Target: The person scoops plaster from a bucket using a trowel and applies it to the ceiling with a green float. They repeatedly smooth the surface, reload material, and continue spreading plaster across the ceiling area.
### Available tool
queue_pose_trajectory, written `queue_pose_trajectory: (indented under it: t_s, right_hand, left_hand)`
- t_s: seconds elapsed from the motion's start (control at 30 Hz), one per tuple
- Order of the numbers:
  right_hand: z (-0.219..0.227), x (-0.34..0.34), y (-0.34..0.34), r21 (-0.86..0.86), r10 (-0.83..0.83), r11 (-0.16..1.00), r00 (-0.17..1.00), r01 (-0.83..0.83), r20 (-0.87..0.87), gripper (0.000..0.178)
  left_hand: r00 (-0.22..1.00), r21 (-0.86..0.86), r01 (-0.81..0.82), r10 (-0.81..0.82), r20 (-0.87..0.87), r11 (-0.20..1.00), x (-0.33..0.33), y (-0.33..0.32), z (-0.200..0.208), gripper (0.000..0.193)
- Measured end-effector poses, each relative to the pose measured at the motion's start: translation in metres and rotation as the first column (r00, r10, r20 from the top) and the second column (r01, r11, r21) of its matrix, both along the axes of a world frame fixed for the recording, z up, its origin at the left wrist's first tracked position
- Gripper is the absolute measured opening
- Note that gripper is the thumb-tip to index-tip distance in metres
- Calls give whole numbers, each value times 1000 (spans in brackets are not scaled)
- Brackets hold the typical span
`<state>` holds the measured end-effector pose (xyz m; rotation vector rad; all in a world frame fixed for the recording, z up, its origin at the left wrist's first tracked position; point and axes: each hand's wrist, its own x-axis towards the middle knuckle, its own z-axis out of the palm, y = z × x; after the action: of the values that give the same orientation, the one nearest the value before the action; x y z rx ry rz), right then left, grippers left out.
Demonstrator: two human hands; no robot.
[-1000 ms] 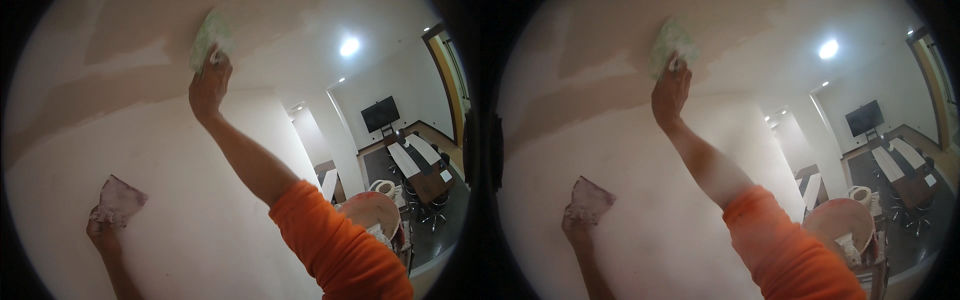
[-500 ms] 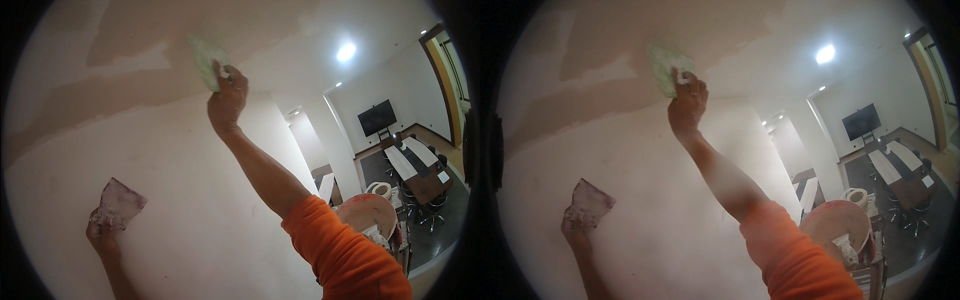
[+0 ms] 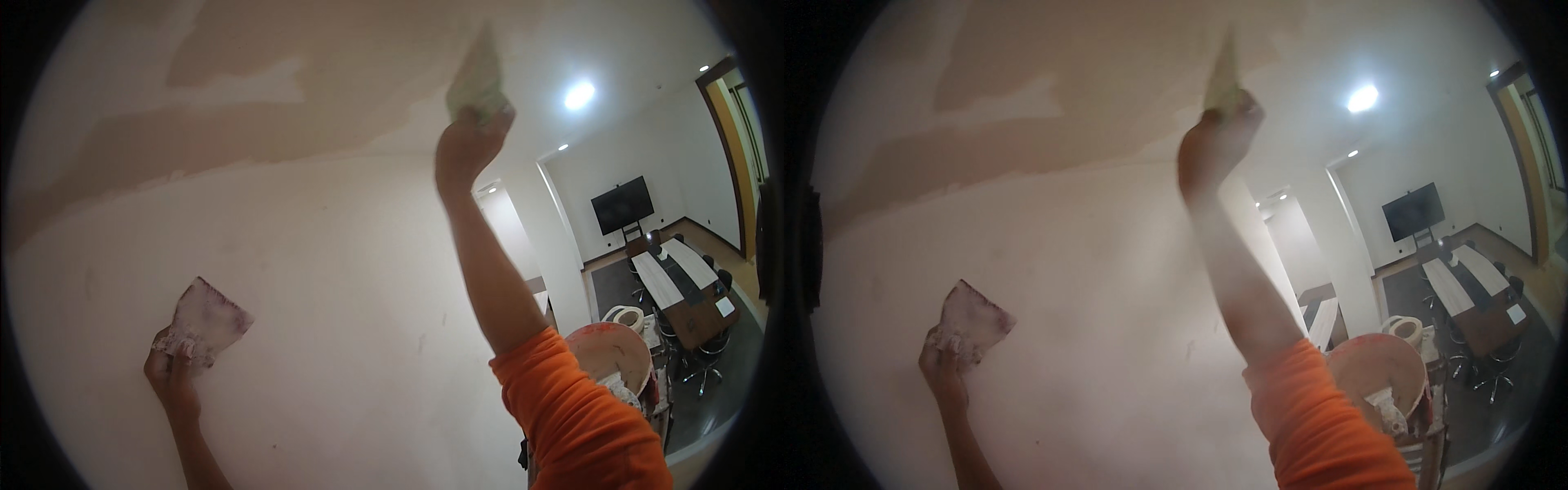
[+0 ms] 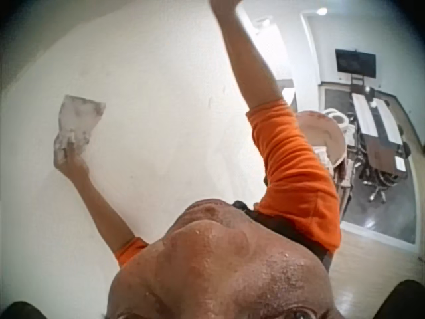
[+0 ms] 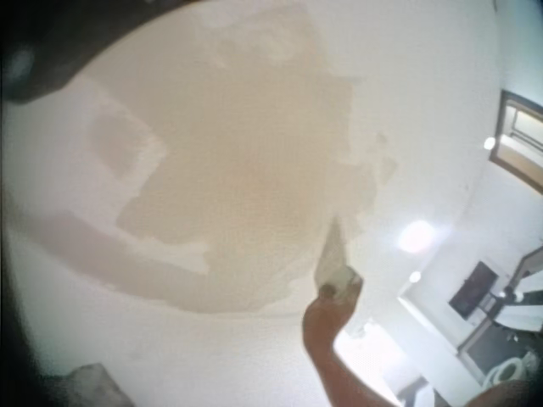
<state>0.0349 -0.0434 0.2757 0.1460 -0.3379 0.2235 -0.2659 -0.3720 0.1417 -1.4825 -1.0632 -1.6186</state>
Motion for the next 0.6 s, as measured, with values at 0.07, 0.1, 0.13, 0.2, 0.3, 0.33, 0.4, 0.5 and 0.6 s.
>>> queue_pose_trajectory:
  t_s: [0.07, 0.1, 0.13, 0.2, 0.3, 0.33, 0.4, 0.5, 0.6]
  right_hand:
    - [22, 25, 24, 8, -209, 978, 976, 210, -54, 49]
    - [47, 33, 38, -93, -394, 918, 912, 384, -116, 52]
    - [67, 35, 52, -208, -565, 821, 810, 533, -155, 55]
    - [88, -11, 28, -266, -521, 825, 854, 499, -12, 64]
    - [45, -93, -10, -56, -434, 878, 841, 475, 322, 67]
    - [20, -96, -18, 87, -309, 949, 852, 302, 422, 65]
    - [0, -78, -2, 72, -257, 966, 918, 247, 302, 58]
    - [17, -4, 21, -128, -78, 989, 997, 76, -15, 36]
    - [45, 74, 32, -164, -242, 962, 958, 217, -154, 44]
  left_hand:
    - [1000, 8, -8, 8, -6, 1000, 1, 3, 4, 27]
    - [999, -3, -20, 19, -26, 1000, 0, 5, 8, 27]
    - [998, -16, -33, 32, -48, 999, 0, 6, 11, 28]
    - [1000, -1, -19, 19, -7, 1000, -1, 9, 12, 27]
    - [997, 8, -81, 81, -21, 997, 2, 5, 6, 26]
    - [993, 14, -110, 111, -43, 994, 2, 3, 5, 25]
    - [998, -10, -59, 59, -32, 998, -1, 2, 6, 25]
    - [997, -24, -83, 83, 2, 996, -6, 1, 3, 26]
    - [997, -17, -75, 75, -10, 997, 1, 4, 8, 26]
